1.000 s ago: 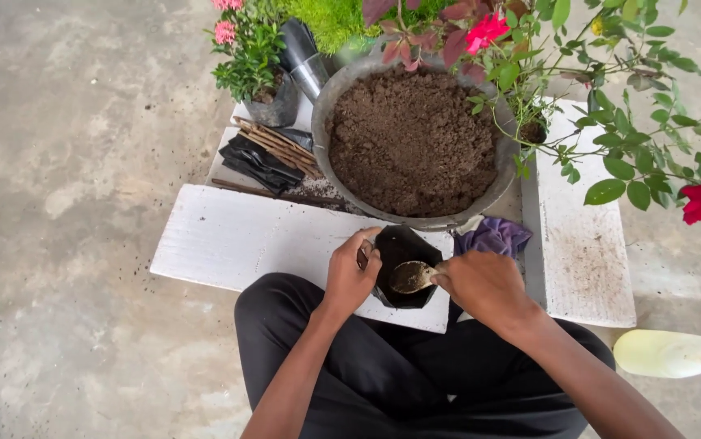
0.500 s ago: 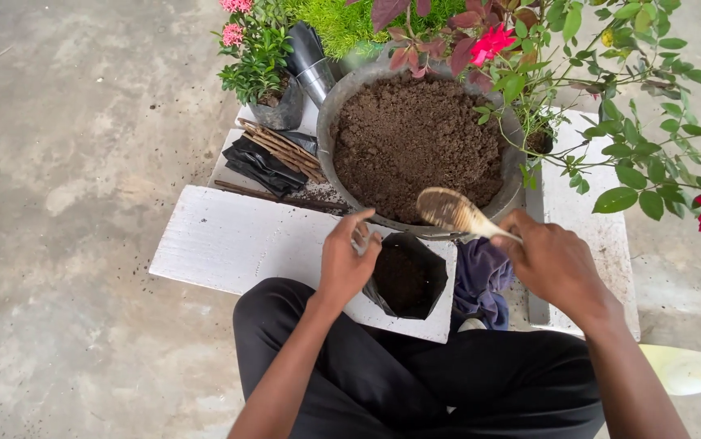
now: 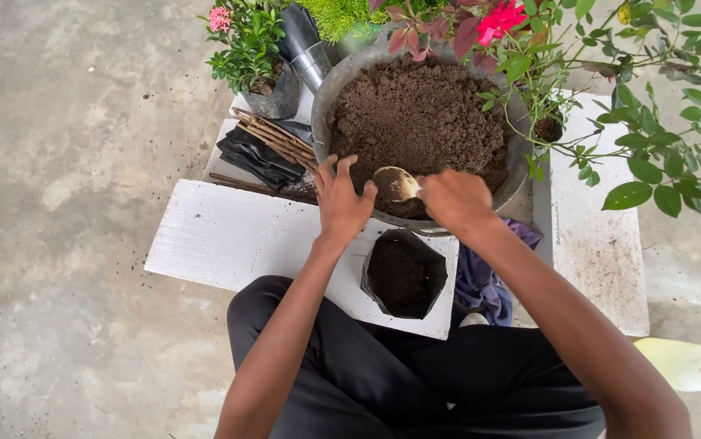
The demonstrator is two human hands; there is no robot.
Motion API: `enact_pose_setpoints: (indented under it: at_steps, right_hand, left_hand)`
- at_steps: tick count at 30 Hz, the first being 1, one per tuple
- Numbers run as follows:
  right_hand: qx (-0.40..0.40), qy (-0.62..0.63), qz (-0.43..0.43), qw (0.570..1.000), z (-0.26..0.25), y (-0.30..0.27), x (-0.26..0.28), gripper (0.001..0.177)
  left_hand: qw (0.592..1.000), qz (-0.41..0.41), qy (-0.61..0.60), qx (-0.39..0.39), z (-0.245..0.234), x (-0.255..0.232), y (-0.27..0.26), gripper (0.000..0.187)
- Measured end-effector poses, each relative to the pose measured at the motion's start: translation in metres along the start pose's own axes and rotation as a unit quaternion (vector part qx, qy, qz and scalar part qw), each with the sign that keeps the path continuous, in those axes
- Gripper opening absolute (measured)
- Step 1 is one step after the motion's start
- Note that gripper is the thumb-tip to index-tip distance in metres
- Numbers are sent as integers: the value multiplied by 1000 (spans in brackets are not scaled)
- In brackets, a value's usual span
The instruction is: Filling a small black polybag with soil from a large basin using a wooden spoon
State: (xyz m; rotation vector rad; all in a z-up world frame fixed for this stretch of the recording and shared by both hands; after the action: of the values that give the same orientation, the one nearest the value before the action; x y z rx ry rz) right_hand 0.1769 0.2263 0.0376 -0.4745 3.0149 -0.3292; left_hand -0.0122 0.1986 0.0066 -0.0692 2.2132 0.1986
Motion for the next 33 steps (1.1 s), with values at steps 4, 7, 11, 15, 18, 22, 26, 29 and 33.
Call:
enact_pose_setpoints:
  at_steps: [4,7,11,15,18,22,26,29,33]
  right_hand:
    - [-56,-52,-24,997,8,31,14,23]
    - [-78,-101,-10,992,3,20,11,24]
    - [-164,-83,32,982,-14,5,-19,30]
    - [-111,-69,54,990,25,8,-34,31]
    - [-95,-54,32,993,14,5,-13,32]
    - [-74,-15,32,997,23,31,-12,34]
    - [-35,58,33,997,25,44,-19,34]
    - [6,94,34,995,29,50,-19,35]
    - [69,125,28,989,21,41,-10,37]
  left_hand:
    - [997,-10,79,0,-3,24,24,56]
    - [989,-55,139,-2,1,59,25,64]
    - [992,-107,71,-2,15,80,22,81]
    - [991,-109,71,13,17,64,14,79]
    - [993,-91,68,12,21,68,16,78]
    - [994,-85,70,9,25,76,17,79]
    - [994,-85,72,7,27,74,20,79]
    - [993,-87,76,6,28,80,21,79]
    - [994,-84,75,9,29,83,21,79]
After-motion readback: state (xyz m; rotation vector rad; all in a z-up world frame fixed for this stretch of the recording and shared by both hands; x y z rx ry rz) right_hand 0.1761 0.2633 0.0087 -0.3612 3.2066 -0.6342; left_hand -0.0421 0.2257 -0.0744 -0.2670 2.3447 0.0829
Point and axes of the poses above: each hand's wrist, its own y-axis towards the middle knuckle, its own z-axis out of the palm, x = y × z, the point moved 7 cm from there along y, towards the middle knuckle, and after that the axes turned 4 degrees about z, right-handed, at the moved point
